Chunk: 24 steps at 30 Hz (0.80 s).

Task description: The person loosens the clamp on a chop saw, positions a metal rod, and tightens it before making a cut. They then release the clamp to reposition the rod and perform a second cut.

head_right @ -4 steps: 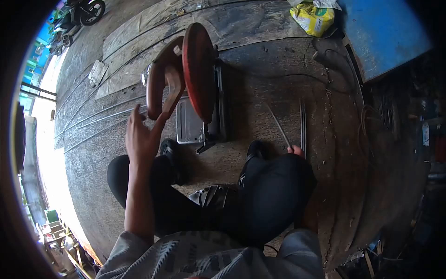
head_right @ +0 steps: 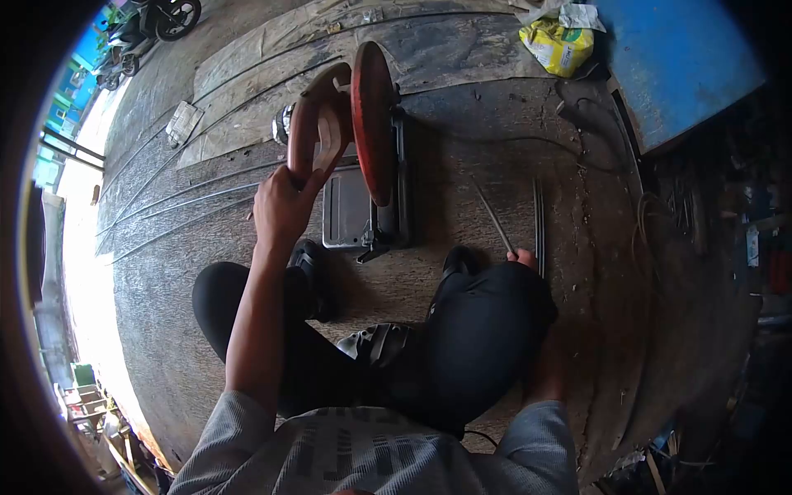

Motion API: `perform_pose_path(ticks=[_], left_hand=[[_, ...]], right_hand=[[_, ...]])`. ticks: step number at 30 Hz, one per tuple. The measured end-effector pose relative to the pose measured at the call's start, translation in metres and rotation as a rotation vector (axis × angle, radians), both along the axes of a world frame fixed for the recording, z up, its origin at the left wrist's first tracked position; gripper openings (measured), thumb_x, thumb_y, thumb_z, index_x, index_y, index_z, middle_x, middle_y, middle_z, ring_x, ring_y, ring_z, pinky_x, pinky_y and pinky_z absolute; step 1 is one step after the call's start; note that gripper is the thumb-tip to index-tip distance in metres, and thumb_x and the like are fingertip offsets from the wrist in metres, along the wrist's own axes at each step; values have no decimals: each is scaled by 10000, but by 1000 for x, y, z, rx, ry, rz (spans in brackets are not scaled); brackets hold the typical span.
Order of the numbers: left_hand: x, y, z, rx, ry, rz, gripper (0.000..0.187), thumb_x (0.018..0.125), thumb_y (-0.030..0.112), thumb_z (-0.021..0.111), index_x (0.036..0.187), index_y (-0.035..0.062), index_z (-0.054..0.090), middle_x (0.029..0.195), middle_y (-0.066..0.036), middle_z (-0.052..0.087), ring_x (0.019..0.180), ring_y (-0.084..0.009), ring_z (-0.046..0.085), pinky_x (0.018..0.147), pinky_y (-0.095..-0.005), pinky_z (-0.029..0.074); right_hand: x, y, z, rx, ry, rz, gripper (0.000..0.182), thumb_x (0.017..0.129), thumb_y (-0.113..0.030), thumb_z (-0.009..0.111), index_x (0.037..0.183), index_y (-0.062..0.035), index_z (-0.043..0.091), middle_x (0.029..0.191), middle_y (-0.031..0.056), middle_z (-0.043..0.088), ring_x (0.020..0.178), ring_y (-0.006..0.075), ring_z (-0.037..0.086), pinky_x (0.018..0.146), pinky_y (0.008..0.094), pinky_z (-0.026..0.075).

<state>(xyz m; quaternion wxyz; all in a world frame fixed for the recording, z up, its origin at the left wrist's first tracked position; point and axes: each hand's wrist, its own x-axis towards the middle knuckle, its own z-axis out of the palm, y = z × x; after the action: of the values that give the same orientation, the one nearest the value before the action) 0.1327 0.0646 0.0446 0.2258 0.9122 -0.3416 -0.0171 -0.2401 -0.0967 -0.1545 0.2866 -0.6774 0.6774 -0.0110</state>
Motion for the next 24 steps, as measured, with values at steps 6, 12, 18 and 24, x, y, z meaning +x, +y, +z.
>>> perform_pose_path(ticks=[6,12,18,24], left_hand=[[36,-23,9,-205,-107,-99,524,764,485,621,710,-36,633,678,-231,617,700,-367,633,659,-449,475],[78,-67,49,-317,-113,-93,545,772,536,588,799,-1,677,689,-200,638,714,-346,647,656,-417,488],[112,-99,57,-374,-203,-137,499,771,538,585,796,53,701,681,-172,649,697,-331,651,642,-403,508],[101,-83,43,-562,-72,-124,572,812,554,566,916,2,676,702,-154,655,677,-261,656,629,-367,479]], right_hand=[[13,-14,-19,-20,-18,107,285,843,-213,619,1041,-7,615,853,170,645,791,326,615,697,405,469],[20,-19,-35,-46,-62,113,285,845,-205,616,1050,-7,608,856,168,644,791,314,614,705,401,471],[39,25,-67,-35,-108,124,284,848,-198,614,1059,-7,601,860,166,642,792,303,613,714,397,472],[39,47,-88,-51,-186,108,285,850,-190,612,1068,-8,594,863,164,641,792,292,612,723,393,474]])
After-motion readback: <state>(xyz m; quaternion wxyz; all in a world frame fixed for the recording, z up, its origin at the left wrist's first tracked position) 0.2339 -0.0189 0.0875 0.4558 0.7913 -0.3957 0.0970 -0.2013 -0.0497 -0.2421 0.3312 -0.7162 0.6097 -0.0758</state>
